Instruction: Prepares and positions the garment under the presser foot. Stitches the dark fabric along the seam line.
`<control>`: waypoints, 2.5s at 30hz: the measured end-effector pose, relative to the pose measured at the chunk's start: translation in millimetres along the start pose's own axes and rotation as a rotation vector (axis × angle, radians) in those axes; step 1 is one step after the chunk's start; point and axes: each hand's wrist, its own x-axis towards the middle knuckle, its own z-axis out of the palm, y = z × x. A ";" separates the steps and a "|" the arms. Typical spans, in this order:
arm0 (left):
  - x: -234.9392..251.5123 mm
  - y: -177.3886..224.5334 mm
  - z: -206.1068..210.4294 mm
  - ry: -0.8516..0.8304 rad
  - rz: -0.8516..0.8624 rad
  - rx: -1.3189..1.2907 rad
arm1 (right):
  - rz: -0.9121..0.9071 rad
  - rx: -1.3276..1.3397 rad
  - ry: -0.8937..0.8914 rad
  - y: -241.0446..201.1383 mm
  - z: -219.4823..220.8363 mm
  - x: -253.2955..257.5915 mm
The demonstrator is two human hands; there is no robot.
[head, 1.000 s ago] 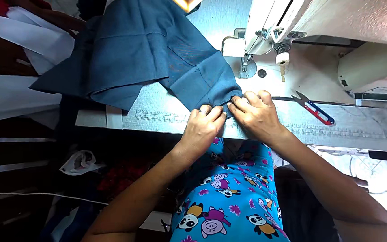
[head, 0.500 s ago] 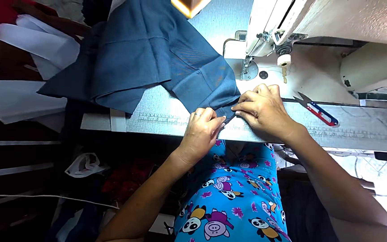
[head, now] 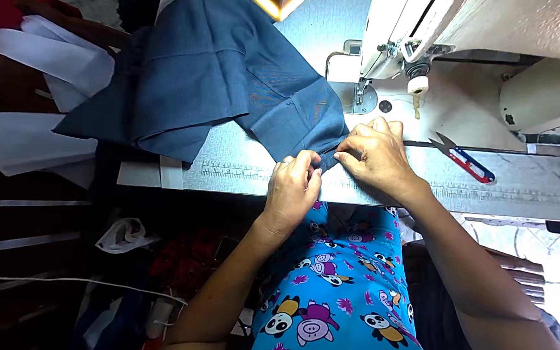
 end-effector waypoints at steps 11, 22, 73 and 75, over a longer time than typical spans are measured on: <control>7.5 7.5 -6.6 -0.076 -0.088 0.056 | 0.005 -0.060 0.015 -7.9 4.5 1.7; 91.5 -31.1 -39.2 -0.551 0.740 0.360 | 0.133 0.249 -0.105 10.4 3.6 20.6; 150.2 1.8 43.3 -0.369 -0.122 0.131 | 0.305 -0.021 0.296 47.5 8.2 10.1; 150.8 2.3 42.6 -0.369 -0.124 0.132 | 0.299 -0.083 0.262 45.2 7.8 10.9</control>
